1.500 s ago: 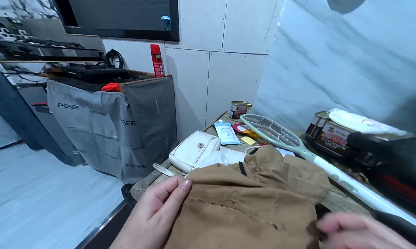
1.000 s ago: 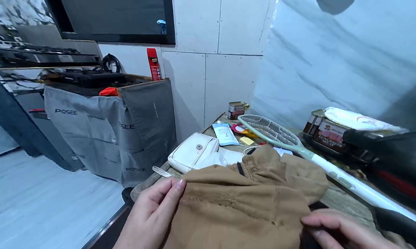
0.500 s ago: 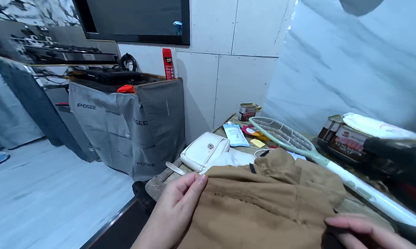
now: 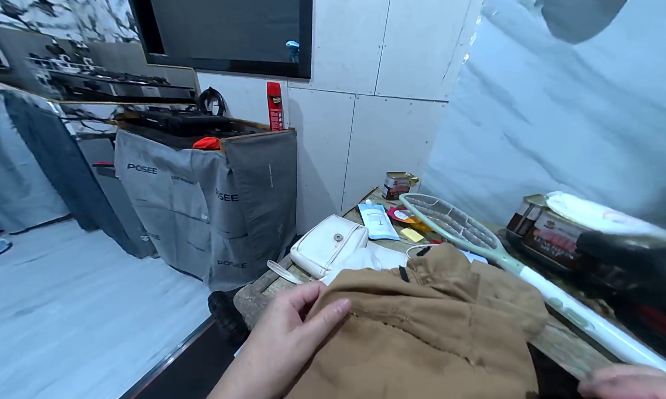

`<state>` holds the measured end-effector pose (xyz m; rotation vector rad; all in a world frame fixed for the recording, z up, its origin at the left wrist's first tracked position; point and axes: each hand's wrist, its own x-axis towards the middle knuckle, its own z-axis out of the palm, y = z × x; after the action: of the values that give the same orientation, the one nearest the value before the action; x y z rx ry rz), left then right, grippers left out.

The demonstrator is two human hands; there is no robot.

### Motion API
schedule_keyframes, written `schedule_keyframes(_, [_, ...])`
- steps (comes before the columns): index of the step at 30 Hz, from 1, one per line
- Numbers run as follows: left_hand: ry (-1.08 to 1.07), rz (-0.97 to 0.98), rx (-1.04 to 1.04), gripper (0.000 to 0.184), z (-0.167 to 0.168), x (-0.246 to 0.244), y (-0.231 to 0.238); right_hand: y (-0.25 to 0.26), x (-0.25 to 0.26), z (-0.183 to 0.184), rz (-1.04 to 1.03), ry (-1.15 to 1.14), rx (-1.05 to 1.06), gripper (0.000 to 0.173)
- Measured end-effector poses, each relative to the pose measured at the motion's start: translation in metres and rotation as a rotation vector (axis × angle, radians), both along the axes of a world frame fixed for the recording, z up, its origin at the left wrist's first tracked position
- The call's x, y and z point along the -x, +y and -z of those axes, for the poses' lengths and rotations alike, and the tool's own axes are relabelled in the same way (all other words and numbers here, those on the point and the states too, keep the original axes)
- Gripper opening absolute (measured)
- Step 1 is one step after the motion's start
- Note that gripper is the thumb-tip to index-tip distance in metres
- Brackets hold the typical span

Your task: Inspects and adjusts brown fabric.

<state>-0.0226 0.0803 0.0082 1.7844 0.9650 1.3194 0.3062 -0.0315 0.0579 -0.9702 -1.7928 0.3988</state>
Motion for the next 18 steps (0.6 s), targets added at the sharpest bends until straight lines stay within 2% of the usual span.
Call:
schedule_keyframes(3, [-0.017, 0.028, 0.017, 0.02, 0.001, 0.001, 0.0, 0.002, 0.004, -0.008, -0.097, 0.016, 0.032, 0.017])
schedule_keyframes(6, [-0.014, 0.046, 0.029, 0.019, 0.002, 0.002, 0.003, 0.008, 0.015, -0.007, -0.115, -0.12, 0.084, 0.017])
schedule_keyframes(10, [0.006, 0.053, 0.045, 0.023, 0.004, 0.004, 0.007, 0.018, 0.021, 0.007, 0.021, -0.266, 0.126, 0.016])
schedule_keyframes(18, [0.025, 0.061, 0.078, 0.025, 0.004, 0.006, 0.012, 0.021, 0.024, 0.02, 0.118, -0.301, 0.161, 0.017])
